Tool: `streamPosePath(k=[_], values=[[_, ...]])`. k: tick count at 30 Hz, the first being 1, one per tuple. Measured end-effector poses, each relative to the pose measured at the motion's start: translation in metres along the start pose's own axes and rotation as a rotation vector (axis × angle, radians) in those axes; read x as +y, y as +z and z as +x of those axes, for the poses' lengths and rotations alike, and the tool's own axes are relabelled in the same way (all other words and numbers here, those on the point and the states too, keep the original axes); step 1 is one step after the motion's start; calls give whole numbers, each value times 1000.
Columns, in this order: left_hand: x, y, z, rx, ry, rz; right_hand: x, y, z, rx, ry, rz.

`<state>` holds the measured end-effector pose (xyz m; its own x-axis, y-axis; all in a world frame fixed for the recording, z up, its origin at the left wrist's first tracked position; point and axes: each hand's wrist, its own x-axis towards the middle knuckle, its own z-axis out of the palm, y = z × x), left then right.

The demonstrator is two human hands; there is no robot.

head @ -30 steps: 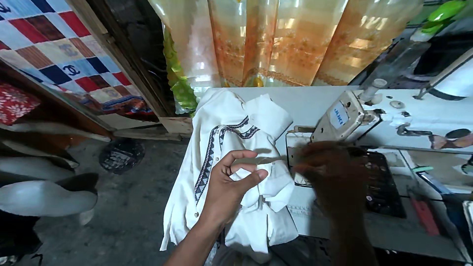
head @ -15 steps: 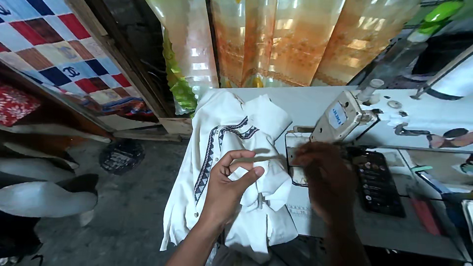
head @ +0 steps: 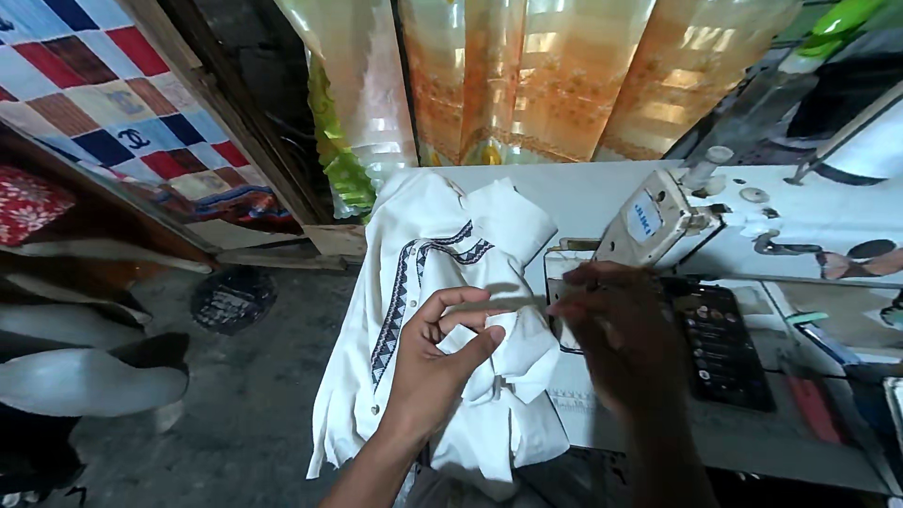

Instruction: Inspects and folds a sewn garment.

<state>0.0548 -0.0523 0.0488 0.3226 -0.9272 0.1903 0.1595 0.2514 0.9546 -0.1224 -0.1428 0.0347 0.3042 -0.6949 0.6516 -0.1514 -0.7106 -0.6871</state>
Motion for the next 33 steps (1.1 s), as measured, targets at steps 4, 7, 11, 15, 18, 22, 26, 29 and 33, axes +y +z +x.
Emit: streamPosePath(k=[4,7,11,15,18,22,26,29,33], values=[[0,3,0,-19,11,-19,-3,6,-7,-12,-21,-11],[-1,6,-1,-12,53,25,-7,11,-7,13,-27,-11],[-4,11,-3,11,209,213,-8,21,-4,-20,-117,-144],[-4,9,-4,49,238,248,4,0,4,49,-68,-249],[-2,5,-2,91,190,200,-1,-13,3,65,-51,-185],[-3,9,1,92,152,165,-8,5,-11,-3,-152,-81],[-4,11,1,83,143,126,-7,24,-13,36,-221,-154],[-4,10,1,97,135,122,-2,20,-11,69,-204,-229],[-1,7,-1,92,144,147,1,-1,0,92,-23,-82]])
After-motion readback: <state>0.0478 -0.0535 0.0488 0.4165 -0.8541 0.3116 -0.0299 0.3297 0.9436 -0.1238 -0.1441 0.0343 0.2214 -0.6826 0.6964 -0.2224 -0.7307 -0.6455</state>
